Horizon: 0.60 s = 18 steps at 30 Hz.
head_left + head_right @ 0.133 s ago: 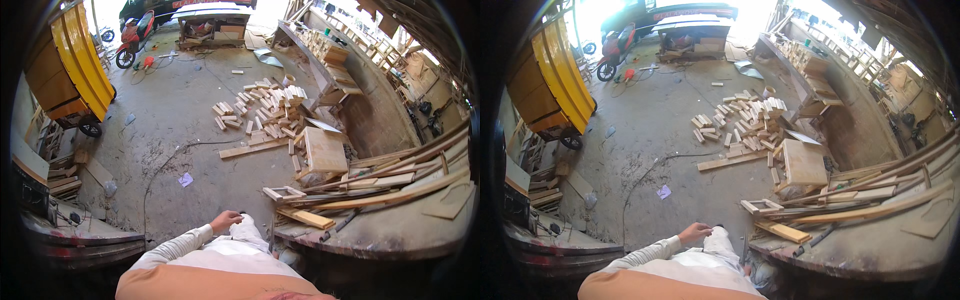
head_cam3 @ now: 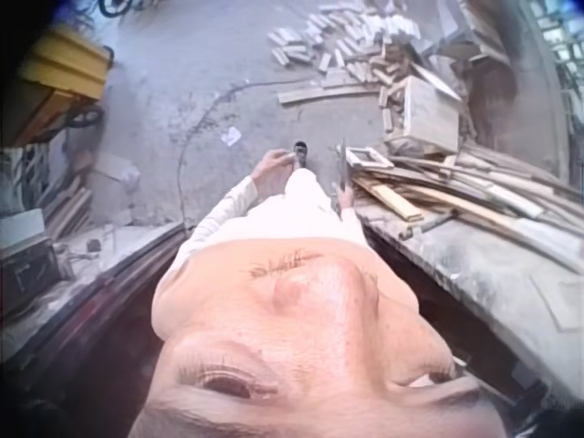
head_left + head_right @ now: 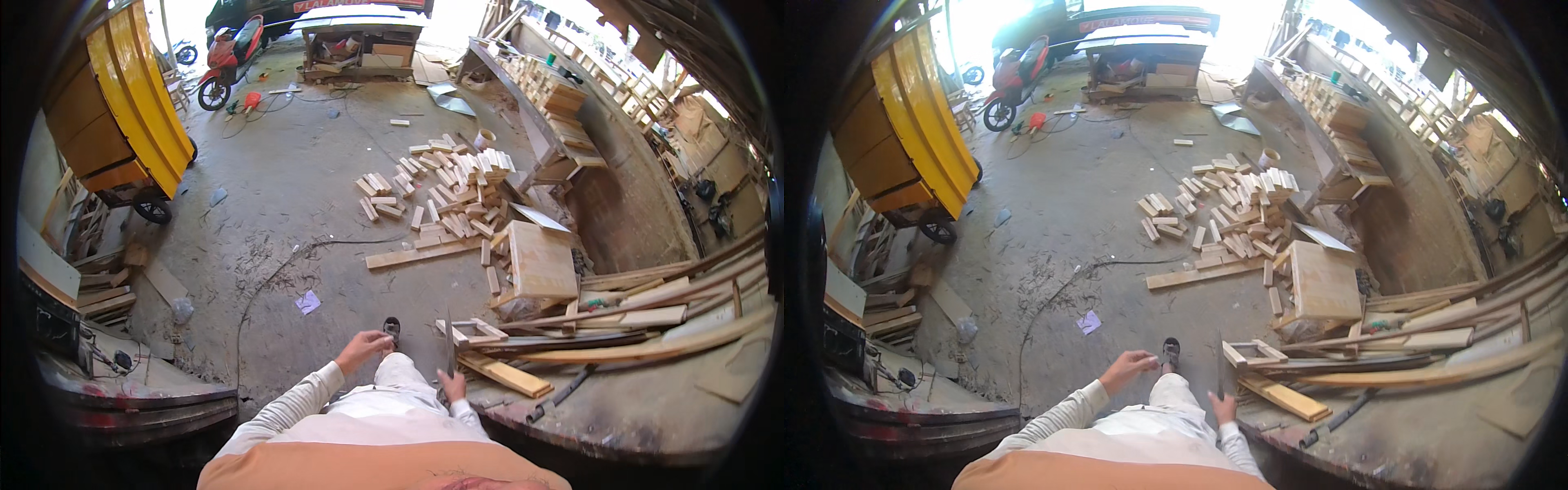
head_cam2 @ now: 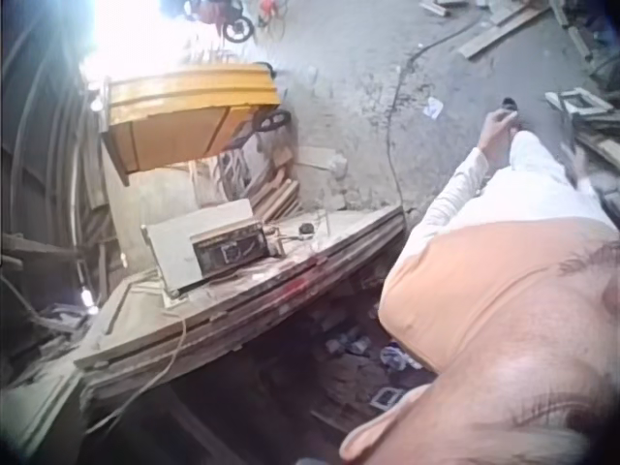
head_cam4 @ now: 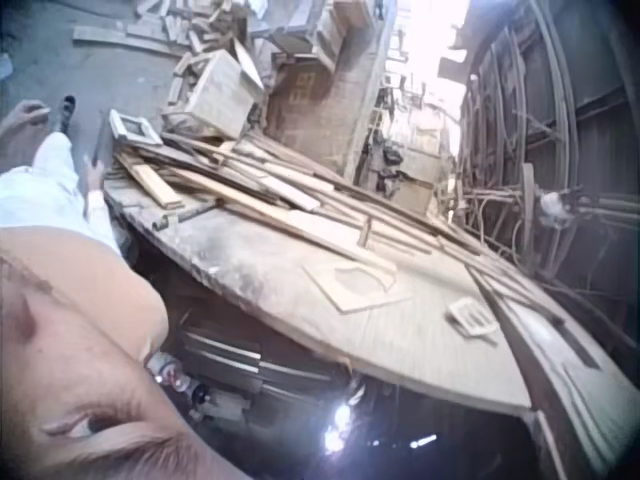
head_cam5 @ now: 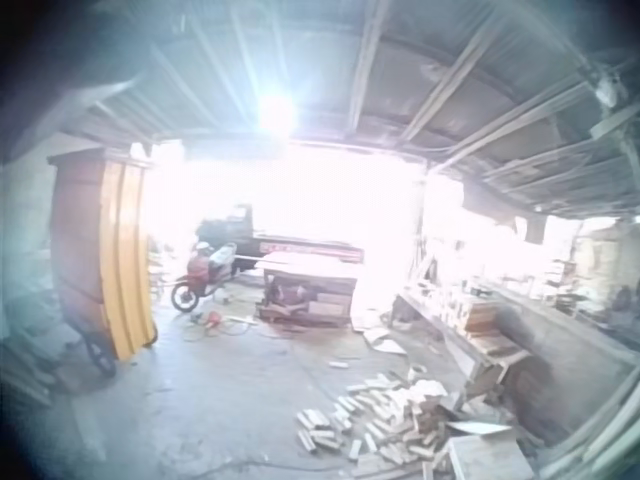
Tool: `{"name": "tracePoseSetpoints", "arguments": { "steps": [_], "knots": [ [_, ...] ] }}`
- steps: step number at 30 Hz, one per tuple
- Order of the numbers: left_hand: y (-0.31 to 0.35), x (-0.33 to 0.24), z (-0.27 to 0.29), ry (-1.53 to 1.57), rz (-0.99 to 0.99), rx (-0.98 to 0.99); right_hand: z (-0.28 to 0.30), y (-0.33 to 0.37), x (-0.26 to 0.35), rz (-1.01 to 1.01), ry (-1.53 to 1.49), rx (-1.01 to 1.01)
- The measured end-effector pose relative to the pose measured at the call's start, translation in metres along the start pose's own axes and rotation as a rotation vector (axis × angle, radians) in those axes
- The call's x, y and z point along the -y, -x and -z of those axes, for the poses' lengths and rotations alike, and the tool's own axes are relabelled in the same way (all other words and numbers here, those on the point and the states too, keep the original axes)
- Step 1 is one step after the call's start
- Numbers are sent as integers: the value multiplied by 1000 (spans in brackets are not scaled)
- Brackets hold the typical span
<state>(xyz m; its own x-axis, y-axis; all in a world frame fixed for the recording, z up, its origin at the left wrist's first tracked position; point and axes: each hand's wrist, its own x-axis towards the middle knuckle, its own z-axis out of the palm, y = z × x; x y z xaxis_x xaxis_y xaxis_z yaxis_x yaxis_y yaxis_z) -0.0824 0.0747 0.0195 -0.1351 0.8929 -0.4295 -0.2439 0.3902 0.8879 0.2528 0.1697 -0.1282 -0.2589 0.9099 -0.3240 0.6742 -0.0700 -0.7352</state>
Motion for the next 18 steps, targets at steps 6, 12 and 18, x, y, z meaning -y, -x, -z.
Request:
{"name": "tracePoseSetpoints", "arguments": {
  "steps": [6, 12, 18],
  "knots": [
    [-97, -112, 94, 176, -240, -246, -8, -193, 250, 279, -126, 290],
    [-163, -224, 181, 304, -521, -410, -55, -275, 456, 570, -115, 635],
    [-214, -276, 270, 556, -734, -490, -129, -357, 550, 574, -74, 915]
  ]
}}
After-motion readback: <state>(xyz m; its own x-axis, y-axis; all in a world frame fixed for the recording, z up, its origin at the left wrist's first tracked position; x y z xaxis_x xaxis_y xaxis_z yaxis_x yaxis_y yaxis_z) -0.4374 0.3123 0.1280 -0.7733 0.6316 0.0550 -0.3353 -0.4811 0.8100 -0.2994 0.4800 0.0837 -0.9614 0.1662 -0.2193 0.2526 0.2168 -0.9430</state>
